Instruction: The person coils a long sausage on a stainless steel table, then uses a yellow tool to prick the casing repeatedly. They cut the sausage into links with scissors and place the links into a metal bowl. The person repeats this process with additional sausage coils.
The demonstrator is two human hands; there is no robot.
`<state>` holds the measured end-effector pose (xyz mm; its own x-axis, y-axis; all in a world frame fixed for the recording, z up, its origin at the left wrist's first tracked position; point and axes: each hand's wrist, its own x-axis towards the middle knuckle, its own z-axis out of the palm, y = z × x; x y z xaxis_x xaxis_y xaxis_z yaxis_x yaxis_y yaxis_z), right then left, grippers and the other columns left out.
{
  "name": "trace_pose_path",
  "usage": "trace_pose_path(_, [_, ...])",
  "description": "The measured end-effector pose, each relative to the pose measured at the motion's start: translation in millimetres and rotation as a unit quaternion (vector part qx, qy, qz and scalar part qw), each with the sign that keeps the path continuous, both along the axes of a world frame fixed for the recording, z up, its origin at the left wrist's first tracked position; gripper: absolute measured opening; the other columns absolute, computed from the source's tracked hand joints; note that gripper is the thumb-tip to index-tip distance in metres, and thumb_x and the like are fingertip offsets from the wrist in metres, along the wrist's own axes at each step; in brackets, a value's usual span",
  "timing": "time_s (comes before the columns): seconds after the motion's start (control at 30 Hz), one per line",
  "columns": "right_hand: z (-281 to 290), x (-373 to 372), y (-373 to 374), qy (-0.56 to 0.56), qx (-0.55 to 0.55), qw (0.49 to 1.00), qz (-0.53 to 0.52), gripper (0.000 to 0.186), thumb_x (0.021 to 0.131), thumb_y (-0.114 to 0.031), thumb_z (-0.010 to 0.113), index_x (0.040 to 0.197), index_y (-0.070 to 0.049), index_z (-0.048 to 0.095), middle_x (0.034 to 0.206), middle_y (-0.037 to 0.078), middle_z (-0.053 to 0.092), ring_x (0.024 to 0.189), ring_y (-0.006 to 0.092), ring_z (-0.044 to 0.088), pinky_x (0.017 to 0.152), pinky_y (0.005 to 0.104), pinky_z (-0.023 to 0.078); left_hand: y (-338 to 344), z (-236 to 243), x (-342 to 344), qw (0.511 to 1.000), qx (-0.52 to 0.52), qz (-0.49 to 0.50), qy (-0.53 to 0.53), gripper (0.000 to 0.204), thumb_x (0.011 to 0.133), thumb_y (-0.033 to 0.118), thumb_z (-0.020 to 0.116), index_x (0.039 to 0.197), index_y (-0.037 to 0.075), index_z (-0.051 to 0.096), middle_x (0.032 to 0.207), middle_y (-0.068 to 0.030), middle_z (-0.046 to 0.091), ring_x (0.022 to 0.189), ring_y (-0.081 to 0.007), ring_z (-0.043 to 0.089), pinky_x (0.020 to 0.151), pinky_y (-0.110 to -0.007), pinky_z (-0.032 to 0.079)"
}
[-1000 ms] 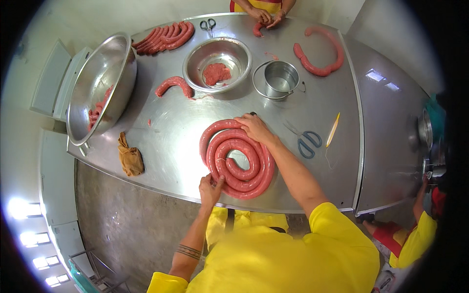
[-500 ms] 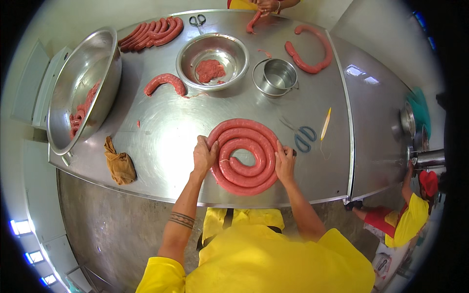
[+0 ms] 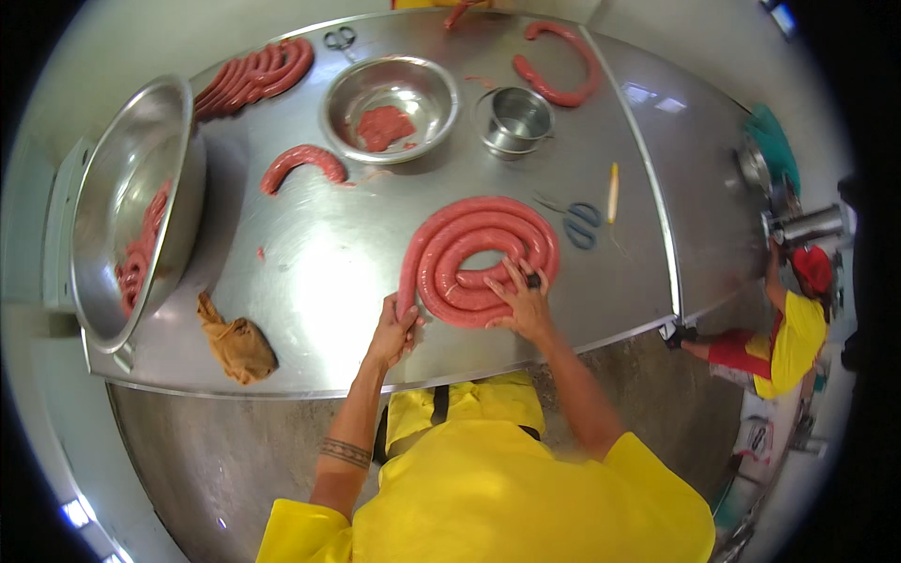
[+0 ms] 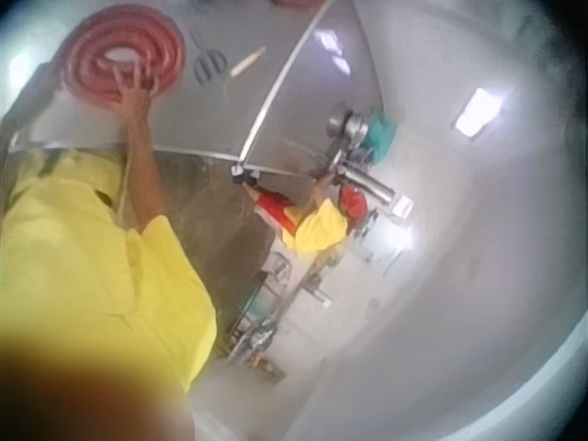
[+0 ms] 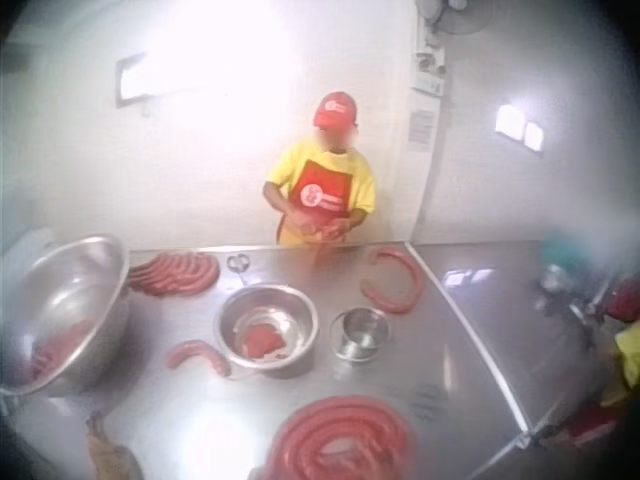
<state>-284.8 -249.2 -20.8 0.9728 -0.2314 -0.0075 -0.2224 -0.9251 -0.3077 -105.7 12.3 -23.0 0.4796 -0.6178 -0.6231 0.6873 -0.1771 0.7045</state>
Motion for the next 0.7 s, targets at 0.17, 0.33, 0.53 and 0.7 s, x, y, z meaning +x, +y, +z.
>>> trace_pose_path(0.17, [23,32,-92,-0.052,0.077,0.994,0.065,0.068,0.080,-0.043,0.078,0.142,-0.023,0.059,0.160,0.017,0.035,0.141,0.0424,0.040,0.113,0.0535,0.034,-21,4,-33,0.999,0.035,0.005,-0.024,0.034,0.105,0.014,0.054,0.132,0.005,0.036,0.100,-0.0070,0.066,0.061,-0.0074,0.048,0.054,-0.022,0.043])
trace_pose_path(0.33, [2,45,-160,-0.097,0.051,0.959,-0.263,0.049,0.095,-0.029,0.066,0.142,-0.019,0.058,0.156,0.021,0.041,0.132,0.0434,0.052,0.110,0.0528,0.040,-31,9,-50,0.999,0.001,0.023,-0.027,0.049,0.099,0.003,0.058,0.138,0.005,0.029,0.118,-0.0139,0.065,0.076,-0.0094,0.058,0.062,-0.021,0.047])
trace_pose_path(0.53, [-60,16,-211,-0.037,-0.129,0.947,-0.291,0.052,0.094,-0.032,0.065,0.144,-0.033,0.053,0.153,0.018,0.042,0.128,0.0423,0.052,0.103,0.0694,0.032,-37,8,-55,0.997,-0.014,0.070,-0.005,0.063,0.096,-0.005,0.059,0.147,0.007,0.023,0.129,-0.0185,0.062,0.091,-0.0154,0.065,0.068,-0.024,0.051])
trace_pose_path(0.7, [-27,44,-202,-0.077,-0.053,0.924,-0.370,0.052,0.094,-0.030,0.066,0.142,-0.016,0.054,0.146,0.018,0.049,0.122,0.0408,0.056,0.103,0.0590,0.039,-28,4,-83,0.973,-0.078,0.185,0.116,0.050,0.100,-0.005,0.054,0.145,0.000,0.032,0.128,-0.0196,0.064,0.108,-0.0215,0.069,0.074,-0.024,0.057])
